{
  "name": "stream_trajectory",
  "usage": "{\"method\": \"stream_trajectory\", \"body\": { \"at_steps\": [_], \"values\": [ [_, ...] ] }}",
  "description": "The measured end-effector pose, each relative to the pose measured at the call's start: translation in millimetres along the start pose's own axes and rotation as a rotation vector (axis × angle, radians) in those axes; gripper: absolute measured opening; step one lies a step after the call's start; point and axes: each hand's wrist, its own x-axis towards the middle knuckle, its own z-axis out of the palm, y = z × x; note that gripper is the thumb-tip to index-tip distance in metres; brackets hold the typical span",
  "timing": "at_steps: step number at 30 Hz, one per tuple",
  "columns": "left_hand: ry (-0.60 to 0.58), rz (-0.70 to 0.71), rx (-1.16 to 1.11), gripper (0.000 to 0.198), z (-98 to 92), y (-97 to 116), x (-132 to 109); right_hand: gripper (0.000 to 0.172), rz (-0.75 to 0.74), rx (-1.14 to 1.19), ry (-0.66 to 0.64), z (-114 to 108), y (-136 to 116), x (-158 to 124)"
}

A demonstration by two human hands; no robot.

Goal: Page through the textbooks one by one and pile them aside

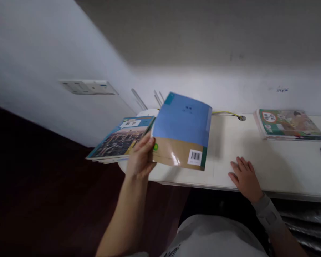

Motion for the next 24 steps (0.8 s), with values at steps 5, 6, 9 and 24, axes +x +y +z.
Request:
{"method": "stream_trajectory", "body": {
  "at_steps": [5, 6, 9, 24],
  "values": [
    [-0.064, -0.231, -0.112, 0.051, 8.3, -67.1, -12.8, 0.042, 0.03, 0.049, -0.017, -5.1, -2.9, 1.5],
    [-0.048, -0.254, -0.108, 0.051, 4.0, -78.0, -14.0, 0.042, 0.033, 0.056, -0.021, -6.0, -3.1, 1.9],
    [0.015, -0.254, 0.008, 0.047, -10.3, -103.6, -15.2, 0.043, 0.03, 0.064, -0.037, -8.9, -3.3, 3.0],
    [-0.066, 0.153, 1.309, 0.034, -5.6, -114.3, -0.4, 0.043, 0.012, 0.134, -0.034, -2.6, 6.6, 0.3]
  ]
}}
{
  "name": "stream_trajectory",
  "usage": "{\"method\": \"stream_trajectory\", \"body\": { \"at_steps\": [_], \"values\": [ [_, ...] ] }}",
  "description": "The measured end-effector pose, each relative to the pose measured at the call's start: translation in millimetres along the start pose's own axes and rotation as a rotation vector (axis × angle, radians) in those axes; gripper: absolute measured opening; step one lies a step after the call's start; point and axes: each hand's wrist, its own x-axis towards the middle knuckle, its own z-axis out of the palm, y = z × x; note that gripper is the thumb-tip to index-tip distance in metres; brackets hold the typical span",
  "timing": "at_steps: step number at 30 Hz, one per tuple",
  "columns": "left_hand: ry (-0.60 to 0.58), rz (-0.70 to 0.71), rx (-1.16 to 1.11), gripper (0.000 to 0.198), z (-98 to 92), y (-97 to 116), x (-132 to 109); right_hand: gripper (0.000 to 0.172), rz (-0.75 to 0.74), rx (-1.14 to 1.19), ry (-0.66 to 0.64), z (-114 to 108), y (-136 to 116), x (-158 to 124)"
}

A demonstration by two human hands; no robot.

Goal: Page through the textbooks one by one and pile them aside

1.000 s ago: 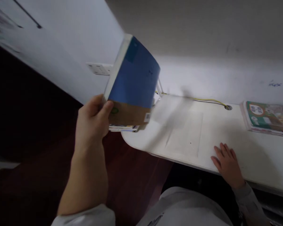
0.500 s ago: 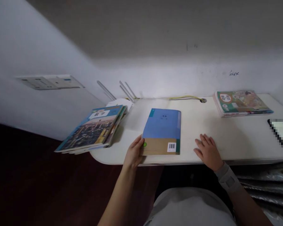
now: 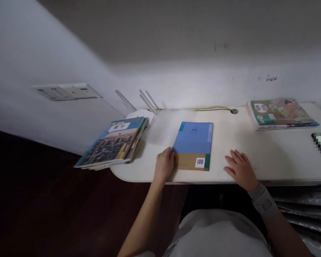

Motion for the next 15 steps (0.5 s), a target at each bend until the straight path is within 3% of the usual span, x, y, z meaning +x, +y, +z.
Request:
{"method": "stream_trajectory", "body": {
  "at_steps": [6, 12, 15],
  "values": [
    [0.076, 0.044, 0.08, 0.031, 9.6, -4.2, -10.8, 0.043, -0.003, 0.013, 0.006, 4.7, 4.4, -2.3],
    [0.098, -0.017, 0.122, 0.034, -2.5, 17.5, -18.1, 0.043, -0.007, -0.001, 0.009, 3.1, 4.1, -2.1],
    [0.107, -0.033, 0.026, 0.035, -9.6, 26.0, -20.9, 0.044, -0.007, -0.002, 0.004, 1.4, 3.4, -1.7]
  ]
}}
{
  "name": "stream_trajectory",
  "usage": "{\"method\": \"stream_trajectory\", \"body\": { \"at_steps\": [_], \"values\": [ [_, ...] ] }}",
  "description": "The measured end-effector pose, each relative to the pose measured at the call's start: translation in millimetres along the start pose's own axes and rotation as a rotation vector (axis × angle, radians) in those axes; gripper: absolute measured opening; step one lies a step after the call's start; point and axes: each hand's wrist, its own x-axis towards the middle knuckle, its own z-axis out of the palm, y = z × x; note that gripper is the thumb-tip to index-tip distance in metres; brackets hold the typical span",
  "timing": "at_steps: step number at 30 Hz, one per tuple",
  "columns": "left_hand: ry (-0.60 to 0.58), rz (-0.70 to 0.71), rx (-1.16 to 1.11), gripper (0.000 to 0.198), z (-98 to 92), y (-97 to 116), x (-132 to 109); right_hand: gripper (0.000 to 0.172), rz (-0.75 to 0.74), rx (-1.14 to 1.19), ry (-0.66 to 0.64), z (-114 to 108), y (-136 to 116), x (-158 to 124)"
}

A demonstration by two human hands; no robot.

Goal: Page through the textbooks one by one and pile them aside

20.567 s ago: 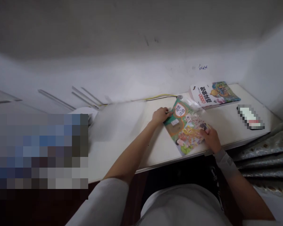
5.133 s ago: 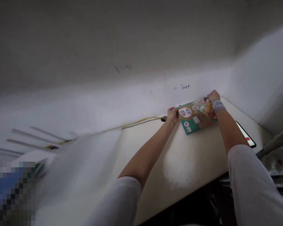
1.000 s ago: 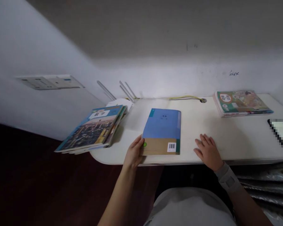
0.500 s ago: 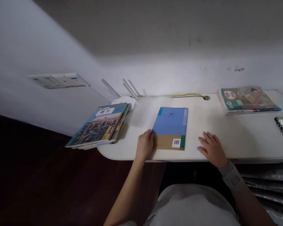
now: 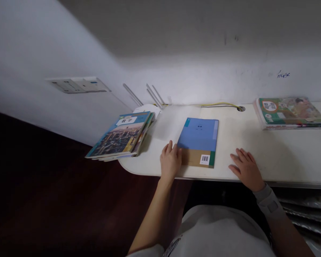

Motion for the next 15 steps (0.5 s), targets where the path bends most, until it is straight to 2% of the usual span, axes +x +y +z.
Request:
{"method": "stream_trajectory", "body": {
  "at_steps": [3, 5, 7, 9, 11, 15],
  "values": [
    [-0.053, 0.041, -0.376, 0.046, -3.4, 4.3, -5.8, 0.043, 0.005, 0.005, -0.012, -2.3, -2.3, 0.7],
    [-0.16, 0.104, -0.698, 0.064, -2.4, 10.3, -12.1, 0.042, 0.009, 0.014, -0.018, -3.6, -4.6, 1.7],
    [-0.227, 0.17, -0.849, 0.079, 1.7, 21.8, -18.3, 0.042, 0.037, 0.03, -0.007, -4.3, -6.1, 2.9],
    [-0.202, 0.256, -0.77, 0.08, 8.3, 39.2, -22.7, 0.044, 0.121, 0.024, 0.036, -4.3, -5.3, 3.8],
    [-0.168, 0.397, -0.578, 0.067, 16.2, 60.5, -25.5, 0.049, 0.23, -0.023, 0.075, -4.4, -2.0, 3.4],
    [-0.23, 0.739, -0.185, 0.056, 32.0, 101.9, -33.1, 0.056, 0.333, -0.108, 0.061, -5.6, 7.5, -2.3]
  ]
}}
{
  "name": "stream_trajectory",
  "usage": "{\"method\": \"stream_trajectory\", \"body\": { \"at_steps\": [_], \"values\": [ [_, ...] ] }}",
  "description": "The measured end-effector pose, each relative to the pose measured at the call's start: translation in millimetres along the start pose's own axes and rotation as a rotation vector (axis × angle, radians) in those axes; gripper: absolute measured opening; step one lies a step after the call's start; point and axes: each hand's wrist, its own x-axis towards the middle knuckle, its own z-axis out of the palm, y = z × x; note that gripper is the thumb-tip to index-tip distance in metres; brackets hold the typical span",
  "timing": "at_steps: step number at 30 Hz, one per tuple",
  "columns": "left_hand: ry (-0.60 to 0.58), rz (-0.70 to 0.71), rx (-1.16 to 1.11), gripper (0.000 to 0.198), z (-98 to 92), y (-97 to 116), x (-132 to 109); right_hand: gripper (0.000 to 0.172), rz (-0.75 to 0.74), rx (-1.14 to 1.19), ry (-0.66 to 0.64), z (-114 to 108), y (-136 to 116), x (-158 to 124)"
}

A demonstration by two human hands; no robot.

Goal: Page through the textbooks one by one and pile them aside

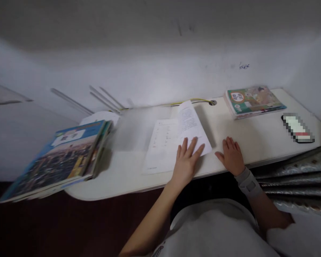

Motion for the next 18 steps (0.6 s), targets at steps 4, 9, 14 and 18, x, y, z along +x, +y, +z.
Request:
{"method": "stream_trajectory", "body": {
  "at_steps": [4, 9, 14, 18],
  "values": [
    [-0.112, 0.151, 0.177, 0.046, 17.6, 16.7, 9.3, 0.049, -0.008, 0.011, -0.053, -2.1, 7.2, -2.0],
    [-0.132, 0.161, 0.211, 0.041, 27.3, 15.2, 8.7, 0.049, 0.006, 0.062, -0.121, -3.7, 8.8, 1.2],
    [-0.134, 0.157, 0.202, 0.042, 25.4, 16.8, 9.8, 0.046, 0.028, 0.137, -0.103, -2.4, 10.0, 3.2],
    [-0.167, 0.171, 0.272, 0.039, 22.9, 26.1, 17.6, 0.044, 0.048, 0.223, -0.065, -1.6, 11.9, 3.4]
  ]
}}
